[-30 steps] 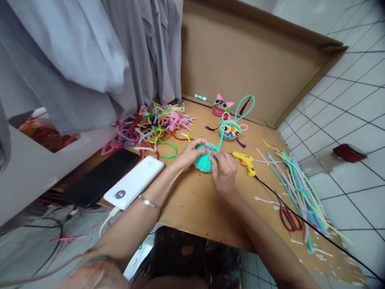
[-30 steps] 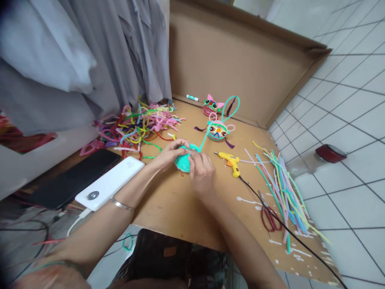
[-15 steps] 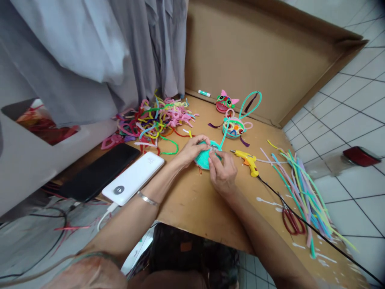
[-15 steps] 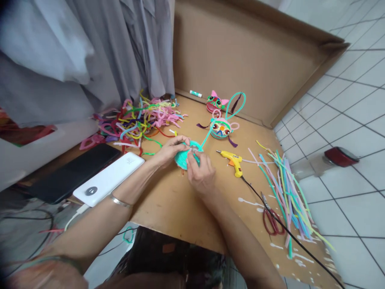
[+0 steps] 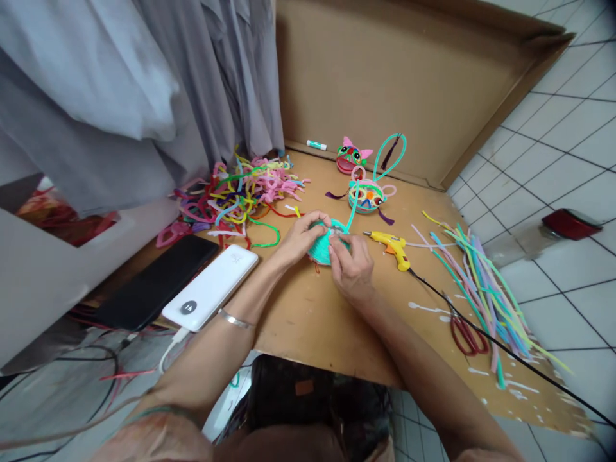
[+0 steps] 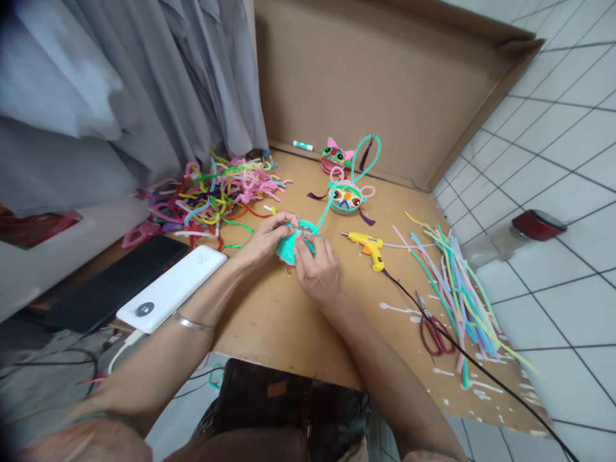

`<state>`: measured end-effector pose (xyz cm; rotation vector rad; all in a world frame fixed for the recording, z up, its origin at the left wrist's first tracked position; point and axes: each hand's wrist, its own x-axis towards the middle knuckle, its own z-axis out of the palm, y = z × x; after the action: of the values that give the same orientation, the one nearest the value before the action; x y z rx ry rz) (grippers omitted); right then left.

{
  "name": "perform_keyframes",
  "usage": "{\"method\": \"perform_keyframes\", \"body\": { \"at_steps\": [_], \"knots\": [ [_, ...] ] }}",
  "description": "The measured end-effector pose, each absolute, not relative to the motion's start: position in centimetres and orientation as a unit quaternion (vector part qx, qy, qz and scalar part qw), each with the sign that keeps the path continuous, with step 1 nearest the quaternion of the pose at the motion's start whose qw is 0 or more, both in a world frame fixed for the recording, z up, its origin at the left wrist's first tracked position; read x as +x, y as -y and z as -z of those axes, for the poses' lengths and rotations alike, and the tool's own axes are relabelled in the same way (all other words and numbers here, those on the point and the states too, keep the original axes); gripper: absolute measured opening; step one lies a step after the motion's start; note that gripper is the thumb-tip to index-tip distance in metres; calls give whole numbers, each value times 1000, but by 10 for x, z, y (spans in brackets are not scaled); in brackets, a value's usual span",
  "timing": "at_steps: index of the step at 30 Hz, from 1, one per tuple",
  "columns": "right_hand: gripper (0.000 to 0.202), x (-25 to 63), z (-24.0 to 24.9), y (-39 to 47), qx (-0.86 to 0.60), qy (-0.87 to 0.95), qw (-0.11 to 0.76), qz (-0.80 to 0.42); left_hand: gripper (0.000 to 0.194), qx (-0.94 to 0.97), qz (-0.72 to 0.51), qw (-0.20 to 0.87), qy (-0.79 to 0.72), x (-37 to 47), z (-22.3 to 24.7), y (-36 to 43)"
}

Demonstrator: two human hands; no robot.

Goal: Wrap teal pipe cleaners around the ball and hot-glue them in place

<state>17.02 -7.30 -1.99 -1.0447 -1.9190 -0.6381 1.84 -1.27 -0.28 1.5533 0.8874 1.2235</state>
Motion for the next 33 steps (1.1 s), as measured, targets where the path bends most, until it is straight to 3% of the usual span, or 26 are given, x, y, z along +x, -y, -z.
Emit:
{"method": "perform_keyframes", "body": {
  "at_steps": [17,26,33],
  "knots": [
    [28,172,21,72,-408,756,455,236,41,749,-415,400,-328,5,-7,17],
    [38,162,22,72,-448,776,409,171,44,802,-381,279,-366,-9,-15,23],
    [38,155,17,73,-455,778,395,176,49,825,-359,268,-345,-11,-17,26]
  ]
}}
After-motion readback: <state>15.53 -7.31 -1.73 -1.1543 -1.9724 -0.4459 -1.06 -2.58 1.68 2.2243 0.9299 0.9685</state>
